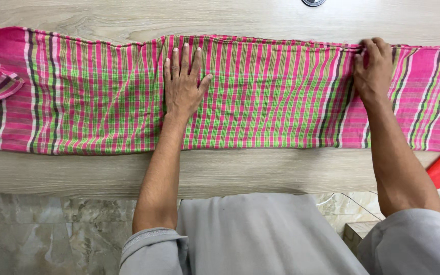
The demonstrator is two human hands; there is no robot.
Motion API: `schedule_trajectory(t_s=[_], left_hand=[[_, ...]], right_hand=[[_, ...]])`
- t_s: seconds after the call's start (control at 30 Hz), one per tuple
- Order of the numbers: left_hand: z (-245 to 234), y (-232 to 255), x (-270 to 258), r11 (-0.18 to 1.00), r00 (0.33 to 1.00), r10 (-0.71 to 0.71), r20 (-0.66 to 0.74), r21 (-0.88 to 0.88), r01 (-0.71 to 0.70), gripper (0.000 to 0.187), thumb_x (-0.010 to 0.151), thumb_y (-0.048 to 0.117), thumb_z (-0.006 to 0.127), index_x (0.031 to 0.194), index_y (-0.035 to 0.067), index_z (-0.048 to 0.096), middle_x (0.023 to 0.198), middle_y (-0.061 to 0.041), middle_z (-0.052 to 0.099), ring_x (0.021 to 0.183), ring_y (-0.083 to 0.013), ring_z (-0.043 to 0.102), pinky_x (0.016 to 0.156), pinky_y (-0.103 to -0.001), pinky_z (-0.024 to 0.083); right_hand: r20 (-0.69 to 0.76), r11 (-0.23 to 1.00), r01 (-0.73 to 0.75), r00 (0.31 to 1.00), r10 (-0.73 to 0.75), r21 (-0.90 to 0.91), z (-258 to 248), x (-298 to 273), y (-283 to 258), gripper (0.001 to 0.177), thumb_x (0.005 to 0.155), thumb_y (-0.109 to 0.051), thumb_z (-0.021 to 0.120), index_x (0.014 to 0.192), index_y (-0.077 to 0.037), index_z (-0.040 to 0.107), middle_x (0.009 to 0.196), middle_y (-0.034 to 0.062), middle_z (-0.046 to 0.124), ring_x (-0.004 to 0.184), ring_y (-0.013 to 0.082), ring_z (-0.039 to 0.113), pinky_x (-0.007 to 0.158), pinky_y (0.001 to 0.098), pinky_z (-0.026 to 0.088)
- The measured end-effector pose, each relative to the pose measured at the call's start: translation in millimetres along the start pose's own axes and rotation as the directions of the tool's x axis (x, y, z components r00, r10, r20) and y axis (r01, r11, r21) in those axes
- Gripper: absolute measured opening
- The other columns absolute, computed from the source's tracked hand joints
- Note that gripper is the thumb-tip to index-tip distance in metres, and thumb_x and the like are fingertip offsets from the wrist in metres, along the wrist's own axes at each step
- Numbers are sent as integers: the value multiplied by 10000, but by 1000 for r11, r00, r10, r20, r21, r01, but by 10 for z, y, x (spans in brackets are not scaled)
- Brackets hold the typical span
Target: The person folds a gray towel and places it on a table. Then they pick up a pink and green striped cloth, spread it on the table, and fold it into a compact rectangle.
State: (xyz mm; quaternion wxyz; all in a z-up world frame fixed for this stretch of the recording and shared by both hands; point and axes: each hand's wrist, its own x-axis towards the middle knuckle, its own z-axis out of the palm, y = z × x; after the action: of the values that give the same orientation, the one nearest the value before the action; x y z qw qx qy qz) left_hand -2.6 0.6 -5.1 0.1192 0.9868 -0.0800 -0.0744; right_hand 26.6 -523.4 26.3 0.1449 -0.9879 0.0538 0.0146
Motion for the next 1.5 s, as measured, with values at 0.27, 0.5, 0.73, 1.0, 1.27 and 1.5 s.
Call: schedule_trajectory(t_s=[0.27,0.5,0.73,1.0,1.27,1.5], left_hand=[[77,-35,12,1000,1000,5,5,22,-5,772,1114,667,390,1682,291,26,1756,-84,-6,1625,-313,11,1328,-560,32],[124,-48,2,1000,998,24,-66,20,-23,780,1127,663,421,1684,287,25,1753,-84,-3,1621,-314,11,1324,-554,22],[83,-17,-7,999,1000,10,-24,32,-9,766,1121,665,392,1684,283,40,1757,-85,16,1624,-314,19,1328,-548,29],[30,-158,149,999,999,-45,-23,1,45,658,1134,590,262,1694,260,159,1765,-73,175,1647,-294,187,1364,-498,115],[-22,-192,190,995,998,-65,-6,72,65,656,1160,571,257,1696,211,144,1759,-87,104,1630,-322,127,1340,-511,91],[-60,-187,173,993,997,-76,3,92,76,663,1150,601,244,1698,250,116,1766,-66,94,1637,-307,121,1349,-497,91]], right_hand=[[-219,974,157,957,-191,-163,47,46,291,55,1076,-25,716,1101,-46,760,1144,99,709,1127,273,590,1017,427,482],[-316,994,101,942,-110,-46,101,97,417,86,1081,9,704,1097,-61,751,1118,93,653,1067,239,592,928,343,534],[-199,999,40,979,-38,2,143,173,402,61,1091,-22,703,1149,-25,721,1146,110,677,1027,239,622,920,416,520],[-132,1000,7,991,-7,-5,87,-130,475,532,1226,-414,379,1584,-27,449,1582,251,455,1469,420,376,1217,578,297],[-98,955,-296,951,292,-25,156,-254,653,980,1031,-784,91,1750,-119,114,1799,182,58,1663,386,45,1330,622,51],[12,915,-400,916,401,-51,155,-184,926,920,1032,-765,28,1752,-194,79,1831,106,39,1693,365,10,1372,602,15]])
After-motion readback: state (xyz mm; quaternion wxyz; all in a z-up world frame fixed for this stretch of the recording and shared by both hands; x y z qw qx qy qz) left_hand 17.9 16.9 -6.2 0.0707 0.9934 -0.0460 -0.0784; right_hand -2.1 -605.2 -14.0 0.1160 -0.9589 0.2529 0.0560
